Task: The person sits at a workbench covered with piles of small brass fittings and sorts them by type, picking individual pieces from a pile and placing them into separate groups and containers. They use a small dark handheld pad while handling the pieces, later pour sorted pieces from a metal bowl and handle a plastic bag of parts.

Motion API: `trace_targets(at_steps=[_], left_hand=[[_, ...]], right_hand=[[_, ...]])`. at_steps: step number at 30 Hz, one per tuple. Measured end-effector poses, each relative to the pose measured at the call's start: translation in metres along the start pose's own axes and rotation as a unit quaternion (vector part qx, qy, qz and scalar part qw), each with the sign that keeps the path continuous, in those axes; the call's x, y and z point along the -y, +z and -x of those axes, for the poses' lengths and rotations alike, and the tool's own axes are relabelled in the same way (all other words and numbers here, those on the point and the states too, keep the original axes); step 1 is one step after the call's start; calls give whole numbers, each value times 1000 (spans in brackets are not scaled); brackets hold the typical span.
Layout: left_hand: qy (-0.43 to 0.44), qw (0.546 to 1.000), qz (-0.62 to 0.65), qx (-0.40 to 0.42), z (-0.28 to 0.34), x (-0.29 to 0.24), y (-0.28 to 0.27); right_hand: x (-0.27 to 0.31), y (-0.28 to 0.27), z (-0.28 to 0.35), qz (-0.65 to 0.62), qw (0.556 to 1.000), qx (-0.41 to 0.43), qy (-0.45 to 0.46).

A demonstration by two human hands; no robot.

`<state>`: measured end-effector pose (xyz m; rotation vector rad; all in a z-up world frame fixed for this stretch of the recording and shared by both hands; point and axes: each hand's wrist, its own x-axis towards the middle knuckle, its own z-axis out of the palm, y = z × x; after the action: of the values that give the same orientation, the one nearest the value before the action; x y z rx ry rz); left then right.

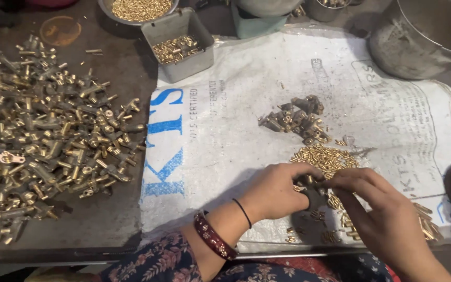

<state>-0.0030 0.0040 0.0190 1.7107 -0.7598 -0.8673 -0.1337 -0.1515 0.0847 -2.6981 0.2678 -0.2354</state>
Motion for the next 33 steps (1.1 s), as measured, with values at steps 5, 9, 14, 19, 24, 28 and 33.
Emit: trace_targets(at_steps=[5,9,14,19,24,28,33], left_hand=[[48,997,55,-2,-3,12,7],[88,986,137,16,-16,36,21],[43,976,211,-38,-16,29,12],[39,967,249,-33,-22,44,18],[43,978,196,-50,-20,37,16],[-9,990,140,0,-13,26,11],[-34,993,103,50,-11,25,13]], right_hand=[[1,14,3,-94,979,-48,173],[-31,11,7,-105,991,-65,44],[-105,1,16,2,967,14,256],[-106,24,42,144,973,165,70],[-69,12,27,196,955,204,88],[-51,9,12,53,973,136,181],[-23,20,-1,-413,886,-59,202]])
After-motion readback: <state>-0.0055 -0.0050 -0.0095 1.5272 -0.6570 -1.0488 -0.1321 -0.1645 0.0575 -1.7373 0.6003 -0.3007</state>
